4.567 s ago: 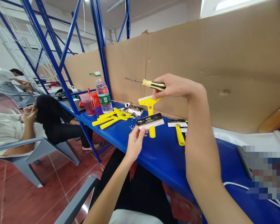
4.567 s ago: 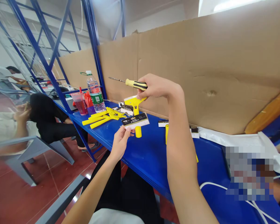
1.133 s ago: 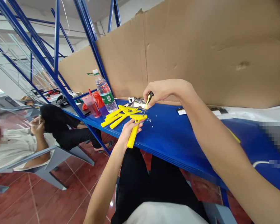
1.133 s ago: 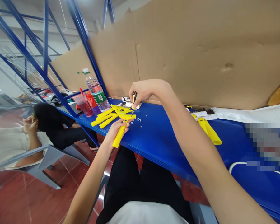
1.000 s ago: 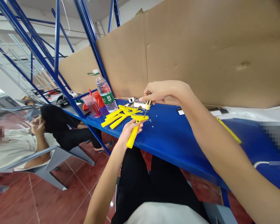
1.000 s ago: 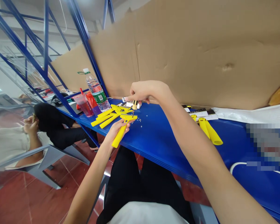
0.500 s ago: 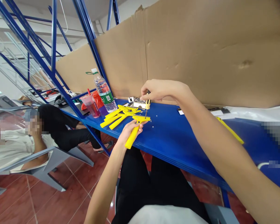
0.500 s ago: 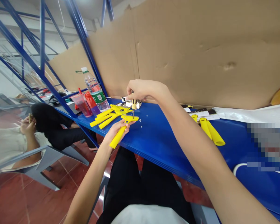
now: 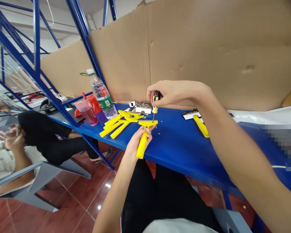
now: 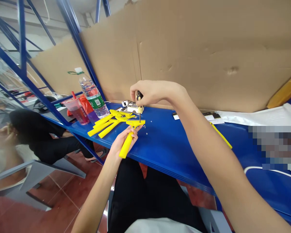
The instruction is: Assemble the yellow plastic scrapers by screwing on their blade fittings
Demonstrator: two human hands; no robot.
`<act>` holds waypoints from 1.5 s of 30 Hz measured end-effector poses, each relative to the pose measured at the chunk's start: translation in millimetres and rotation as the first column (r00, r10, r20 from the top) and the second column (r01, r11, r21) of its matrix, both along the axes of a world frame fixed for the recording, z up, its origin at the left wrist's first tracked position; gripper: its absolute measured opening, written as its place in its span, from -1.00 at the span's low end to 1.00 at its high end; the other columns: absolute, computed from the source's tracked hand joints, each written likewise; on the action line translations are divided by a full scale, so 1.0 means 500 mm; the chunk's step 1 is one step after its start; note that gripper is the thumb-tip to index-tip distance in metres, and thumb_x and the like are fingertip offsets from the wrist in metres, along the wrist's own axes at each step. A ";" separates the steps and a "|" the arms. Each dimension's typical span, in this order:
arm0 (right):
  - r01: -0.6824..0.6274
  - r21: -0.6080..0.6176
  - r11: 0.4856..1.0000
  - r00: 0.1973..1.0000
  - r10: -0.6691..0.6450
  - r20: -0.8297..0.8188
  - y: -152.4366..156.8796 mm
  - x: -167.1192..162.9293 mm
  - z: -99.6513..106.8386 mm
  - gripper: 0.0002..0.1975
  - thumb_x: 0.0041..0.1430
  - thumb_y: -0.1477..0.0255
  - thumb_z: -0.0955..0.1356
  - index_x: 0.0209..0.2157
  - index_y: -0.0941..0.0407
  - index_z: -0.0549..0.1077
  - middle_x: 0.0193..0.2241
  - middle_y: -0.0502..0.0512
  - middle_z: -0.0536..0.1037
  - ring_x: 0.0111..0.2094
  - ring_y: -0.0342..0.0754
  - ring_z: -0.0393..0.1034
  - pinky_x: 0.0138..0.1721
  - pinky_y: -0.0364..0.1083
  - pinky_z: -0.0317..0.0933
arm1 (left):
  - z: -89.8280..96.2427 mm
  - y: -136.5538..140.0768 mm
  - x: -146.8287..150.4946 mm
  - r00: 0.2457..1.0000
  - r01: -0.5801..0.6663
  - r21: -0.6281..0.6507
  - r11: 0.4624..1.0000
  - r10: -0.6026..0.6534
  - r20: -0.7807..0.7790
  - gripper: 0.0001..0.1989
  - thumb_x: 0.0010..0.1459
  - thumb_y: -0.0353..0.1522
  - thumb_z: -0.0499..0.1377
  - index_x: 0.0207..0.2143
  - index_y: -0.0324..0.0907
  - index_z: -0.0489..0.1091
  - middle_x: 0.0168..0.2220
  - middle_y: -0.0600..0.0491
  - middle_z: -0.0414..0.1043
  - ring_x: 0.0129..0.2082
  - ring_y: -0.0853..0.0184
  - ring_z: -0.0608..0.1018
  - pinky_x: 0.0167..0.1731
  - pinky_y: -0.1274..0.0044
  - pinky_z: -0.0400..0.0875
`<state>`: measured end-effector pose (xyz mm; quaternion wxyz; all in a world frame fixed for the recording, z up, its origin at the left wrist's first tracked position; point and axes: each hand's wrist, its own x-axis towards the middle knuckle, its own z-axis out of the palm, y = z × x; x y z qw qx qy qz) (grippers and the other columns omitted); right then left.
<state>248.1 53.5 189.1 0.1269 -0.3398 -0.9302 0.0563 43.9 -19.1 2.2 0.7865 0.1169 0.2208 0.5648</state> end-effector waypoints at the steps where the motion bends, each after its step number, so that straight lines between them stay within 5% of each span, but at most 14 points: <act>1: 0.013 0.002 1.000 1.000 -0.013 0.014 -0.006 0.001 0.000 -0.70 0.29 0.19 0.53 -0.02 0.02 0.65 -0.03 0.16 0.71 -0.11 0.14 0.55 -0.22 0.03 0.27 | -0.004 0.001 0.000 1.000 0.003 -0.004 1.000 -0.003 0.013 -0.59 0.37 -0.66 0.13 0.14 -0.11 0.32 0.41 -0.32 0.42 -0.37 0.56 0.65 -0.40 0.71 0.52; 8: 0.222 0.000 0.975 0.974 -0.222 -0.035 -0.049 0.012 -0.012 -0.74 0.45 0.15 0.42 -0.10 0.04 0.60 -0.07 0.20 0.71 -0.17 0.11 0.53 -0.24 0.02 0.23 | -0.021 0.011 -0.006 0.999 0.019 0.066 0.998 -0.018 -0.027 -0.59 0.42 -0.66 0.14 0.21 -0.16 0.32 0.40 -0.41 0.45 -0.15 0.41 0.77 -0.33 0.69 0.55; 12: 0.138 -0.042 0.990 0.990 -0.140 -0.035 -0.061 0.010 -0.009 -0.79 0.30 0.33 0.50 -0.06 0.04 0.56 0.03 0.17 0.70 -0.09 0.11 0.52 -0.22 0.00 0.23 | -0.014 0.010 -0.005 0.999 0.012 0.070 0.997 -0.009 -0.031 -0.67 0.42 -0.65 0.13 0.11 -0.16 0.31 0.36 -0.41 0.48 -0.17 0.42 0.76 -0.34 0.69 0.54; 20: 0.181 0.008 0.984 0.980 -0.179 -0.086 -0.080 -0.013 -0.008 -0.83 0.40 0.31 0.45 -0.06 0.04 0.48 0.00 0.21 0.68 -0.07 0.13 0.50 -0.16 0.00 0.22 | -0.012 0.007 -0.006 0.999 0.043 0.099 0.994 -0.041 -0.022 -0.68 0.30 -0.66 0.19 -0.03 -0.13 0.30 0.34 -0.28 0.50 -0.33 0.51 0.67 -0.37 0.67 0.51; 24: 0.123 0.018 0.992 0.991 -0.122 -0.056 -0.075 -0.013 -0.010 -0.67 0.27 0.37 0.52 0.02 0.03 0.46 0.03 0.19 0.66 -0.11 0.11 0.49 -0.22 -0.01 0.21 | -0.015 0.008 -0.005 0.999 0.030 0.136 0.990 -0.026 -0.031 -0.66 0.29 -0.65 0.21 -0.01 -0.12 0.33 0.35 -0.26 0.49 -0.32 0.51 0.66 -0.34 0.66 0.52; 31: 0.146 -0.025 0.989 0.986 -0.147 -0.074 -0.076 -0.010 -0.010 -0.85 0.40 0.31 0.46 -0.09 0.06 0.53 -0.23 0.11 0.68 -0.31 0.01 0.52 -0.26 -0.01 0.20 | -0.017 0.013 -0.005 0.999 0.028 0.145 0.989 -0.022 -0.041 -0.66 0.29 -0.66 0.21 -0.04 -0.11 0.30 0.33 -0.24 0.50 -0.34 0.52 0.64 -0.38 0.67 0.49; 35: 0.048 0.042 0.998 0.996 -0.044 -0.083 -0.069 -0.005 -0.009 -0.81 0.26 0.40 0.52 -0.10 0.06 0.58 -0.11 0.15 0.71 -0.18 0.05 0.53 -0.22 -0.02 0.22 | -0.013 0.014 -0.003 0.999 -0.015 0.118 0.993 0.019 -0.031 -0.68 0.32 -0.66 0.19 -0.07 -0.11 0.25 0.33 -0.28 0.50 -0.42 0.58 0.58 -0.40 0.68 0.46; 39: 0.122 0.024 0.992 0.986 -0.119 -0.119 -0.071 -0.004 -0.007 -0.83 0.40 0.27 0.46 -0.14 0.08 0.61 -0.37 0.08 0.66 -0.35 0.01 0.52 -0.23 -0.01 0.23 | -0.011 0.012 -0.004 0.999 0.001 0.162 0.987 0.006 -0.042 -0.68 0.31 -0.64 0.23 -0.05 -0.12 0.28 0.31 -0.25 0.53 -0.47 0.61 0.52 -0.40 0.68 0.49; 45: 0.056 0.059 0.997 0.995 -0.051 -0.085 -0.059 -0.003 -0.012 -0.73 0.23 0.36 0.55 -0.04 0.05 0.60 -0.07 0.17 0.71 -0.12 0.09 0.55 -0.20 -0.02 0.25 | -0.013 0.013 -0.006 0.998 0.009 0.153 0.988 0.000 -0.059 -0.68 0.30 -0.65 0.23 -0.05 -0.13 0.30 0.35 -0.28 0.50 -0.46 0.62 0.51 -0.38 0.67 0.51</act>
